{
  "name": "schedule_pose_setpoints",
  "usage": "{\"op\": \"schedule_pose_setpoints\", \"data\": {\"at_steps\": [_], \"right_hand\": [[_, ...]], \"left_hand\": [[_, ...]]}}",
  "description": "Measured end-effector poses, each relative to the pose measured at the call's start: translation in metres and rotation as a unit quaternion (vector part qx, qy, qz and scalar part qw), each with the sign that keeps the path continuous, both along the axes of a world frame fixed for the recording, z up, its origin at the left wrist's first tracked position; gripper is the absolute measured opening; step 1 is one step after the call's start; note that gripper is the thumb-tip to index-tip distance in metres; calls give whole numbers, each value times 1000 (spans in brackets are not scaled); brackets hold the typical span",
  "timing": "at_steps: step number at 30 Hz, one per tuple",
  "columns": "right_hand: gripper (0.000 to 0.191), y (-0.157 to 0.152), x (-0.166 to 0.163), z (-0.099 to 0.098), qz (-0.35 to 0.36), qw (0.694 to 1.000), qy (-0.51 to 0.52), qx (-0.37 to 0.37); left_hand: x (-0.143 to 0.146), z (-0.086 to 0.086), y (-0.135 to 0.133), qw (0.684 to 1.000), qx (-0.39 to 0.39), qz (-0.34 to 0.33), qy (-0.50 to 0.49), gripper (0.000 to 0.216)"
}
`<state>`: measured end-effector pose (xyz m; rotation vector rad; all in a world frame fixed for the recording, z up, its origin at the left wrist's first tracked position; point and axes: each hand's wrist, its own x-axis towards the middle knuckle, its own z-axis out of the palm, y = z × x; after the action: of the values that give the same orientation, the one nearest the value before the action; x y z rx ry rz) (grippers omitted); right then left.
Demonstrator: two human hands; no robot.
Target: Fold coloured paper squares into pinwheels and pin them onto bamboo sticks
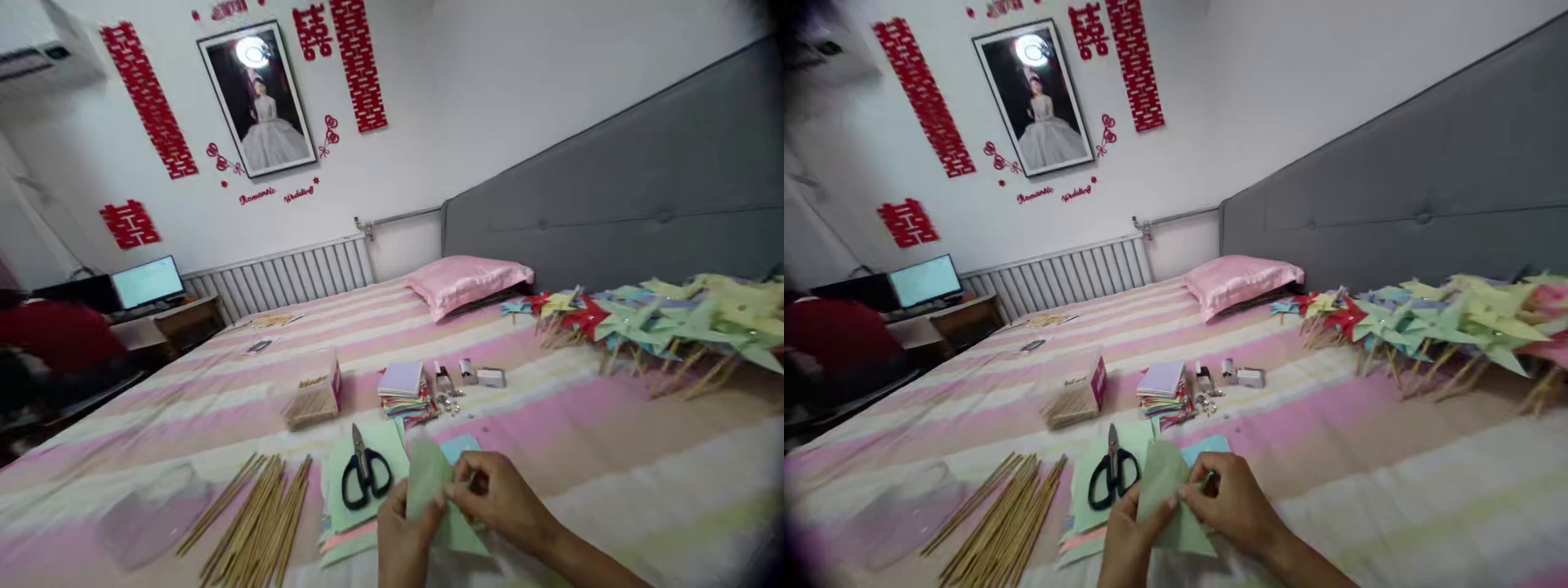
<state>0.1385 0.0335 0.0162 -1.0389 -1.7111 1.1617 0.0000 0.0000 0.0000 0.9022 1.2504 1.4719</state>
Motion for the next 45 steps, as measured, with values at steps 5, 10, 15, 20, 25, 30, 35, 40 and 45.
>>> {"op": "schedule_pose_setpoints", "data": {"at_steps": [5,10,15,20,25,30,35,40,45], "right_hand": [[17,-3,1,1,-8,1000,-24,11],[14,-5,2,6,-10,998,-24,56],[25,-6,4,8,13,996,87,11],[50,-5,2,7,43,982,174,-57],[58,-1,3,5,60,975,197,-83],[67,7,10,-2,91,969,196,-122],[73,14,15,-8,129,958,208,-151],[73,13,14,-6,157,957,206,-129],[69,11,14,-3,147,964,194,-107]], "left_hand": [[-1,0,0,1000,-12,2,-5,35],[-2,-1,0,1000,-16,-5,-17,34],[-1,2,-1,999,-14,-11,-43,34],[0,2,-1,998,-17,-30,-51,32],[-2,-1,0,996,-24,-62,-57,34],[-5,-7,1,992,-34,-103,-70,35],[-4,-11,1,988,-50,-127,-66,36],[-5,-14,2,989,-53,-122,-57,37],[-6,-18,5,992,-71,-94,-42,35]]}}
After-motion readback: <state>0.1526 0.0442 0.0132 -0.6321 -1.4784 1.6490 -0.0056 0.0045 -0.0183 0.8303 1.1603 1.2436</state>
